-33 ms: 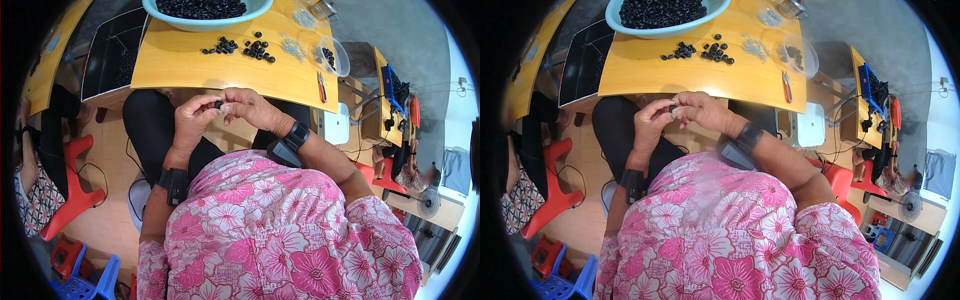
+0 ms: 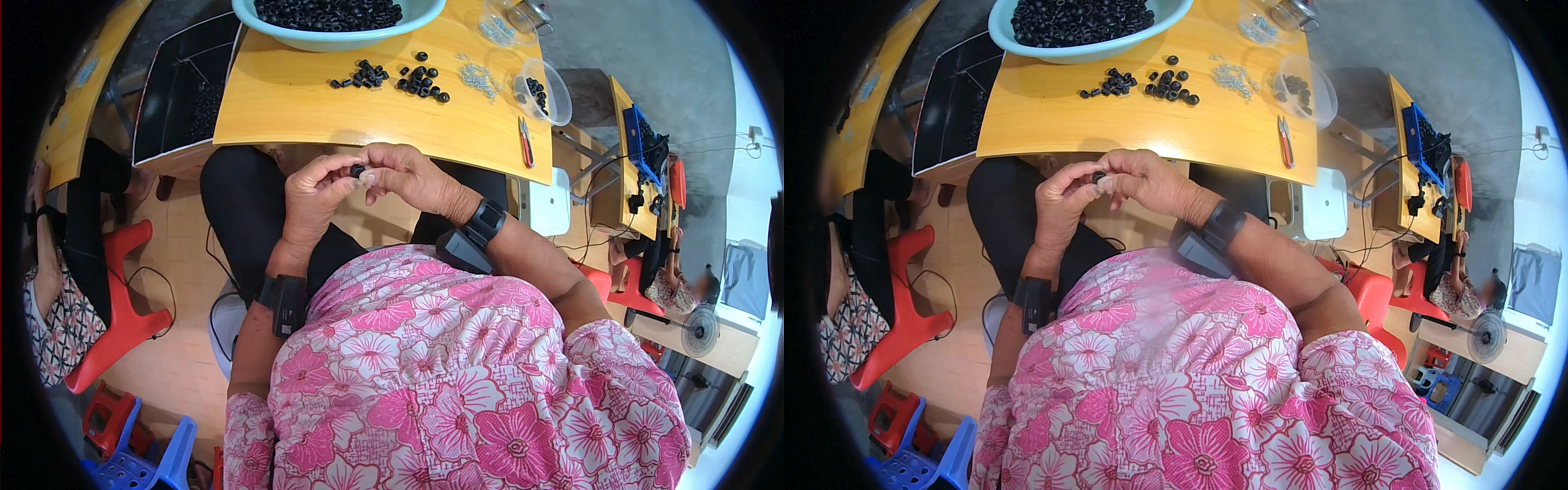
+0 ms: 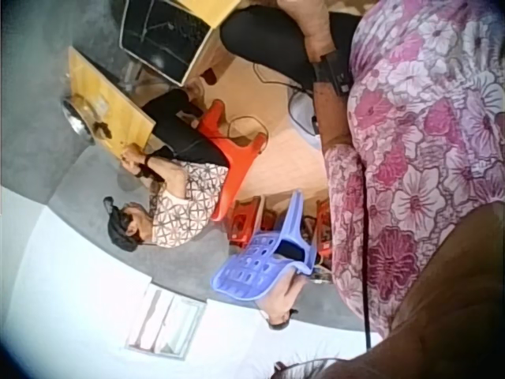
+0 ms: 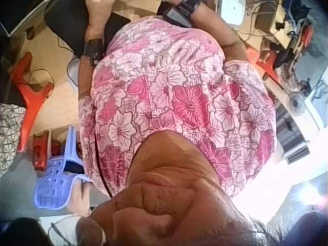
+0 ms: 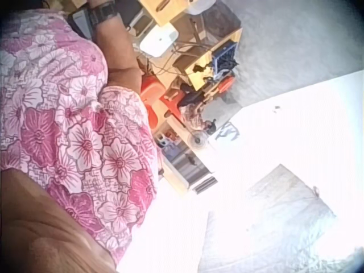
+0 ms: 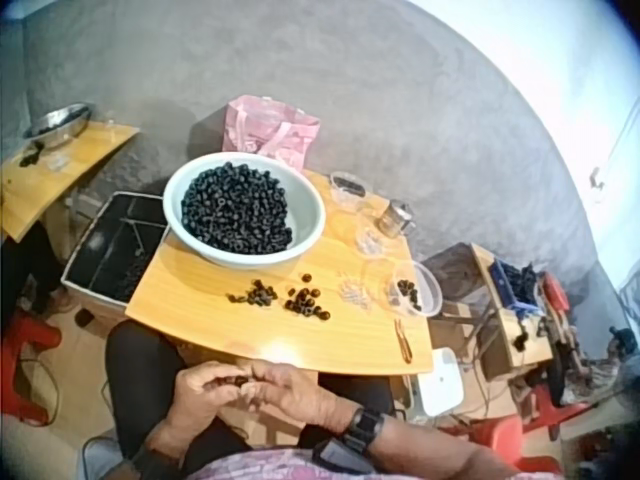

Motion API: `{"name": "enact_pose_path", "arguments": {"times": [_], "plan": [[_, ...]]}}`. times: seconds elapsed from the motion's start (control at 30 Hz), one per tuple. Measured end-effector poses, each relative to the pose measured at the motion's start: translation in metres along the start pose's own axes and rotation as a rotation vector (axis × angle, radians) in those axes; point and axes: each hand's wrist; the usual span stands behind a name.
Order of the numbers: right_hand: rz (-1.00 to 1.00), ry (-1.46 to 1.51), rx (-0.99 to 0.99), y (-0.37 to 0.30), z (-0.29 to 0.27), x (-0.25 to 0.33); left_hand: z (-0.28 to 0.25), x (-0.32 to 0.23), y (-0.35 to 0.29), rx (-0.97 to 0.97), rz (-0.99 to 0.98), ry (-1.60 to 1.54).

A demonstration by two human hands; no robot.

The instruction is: Manually assembling small plastic and metal components at a workshop table.

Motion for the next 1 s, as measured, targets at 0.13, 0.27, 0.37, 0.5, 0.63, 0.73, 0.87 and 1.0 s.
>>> {"name": "enact_pose_path", "arguments": {"times": [0.13,0.27,0.37,0.5,0.63,0.73,0.87,1.0], "plan": [[-0.065,-0.143,-0.042,0.0036,-0.0016,-0.0059,0.0056,-0.0032,0.0036,0.012,-0.002,-0.238],[-0.138,-0.375,-0.089,0.0038,-0.0057,-0.01,0.0069,-0.0083,0.0044,0.081,0.019,-0.232],[-0.175,-0.566,-0.129,0.0055,-0.0038,-0.0076,0.0056,-0.0066,0.0052,0.099,0.021,-0.295],[-0.199,-0.648,-0.158,0.0067,-0.0012,-0.0056,0.0075,-0.0056,0.0064,0.089,0.015,-0.302],[-0.185,-0.686,-0.18,0.0066,0.0012,-0.0033,0.0059,-0.002,0.0038,0.094,-0.035,-0.32],[-0.164,-0.699,-0.191,0.006,0.0031,-0.0015,0.0074,-0.0049,0.005,0.062,-0.033,-0.286],[-0.204,-0.746,-0.207,0.0089,0.0007,-0.0047,0.0086,-0.0083,0.0062,0.049,-0.048,-0.253],[-0.215,-0.787,-0.214,0.0109,-0.0026,-0.0093,0.0077,-0.006,0.006,0.047,-0.052,-0.233]]}}
Point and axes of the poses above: each hand's wrist, its own y-axis towards the middle knuckle, its own z-axis out of the palm, x = y × z, and after that the axes turned 14 degrees about x, right-handed
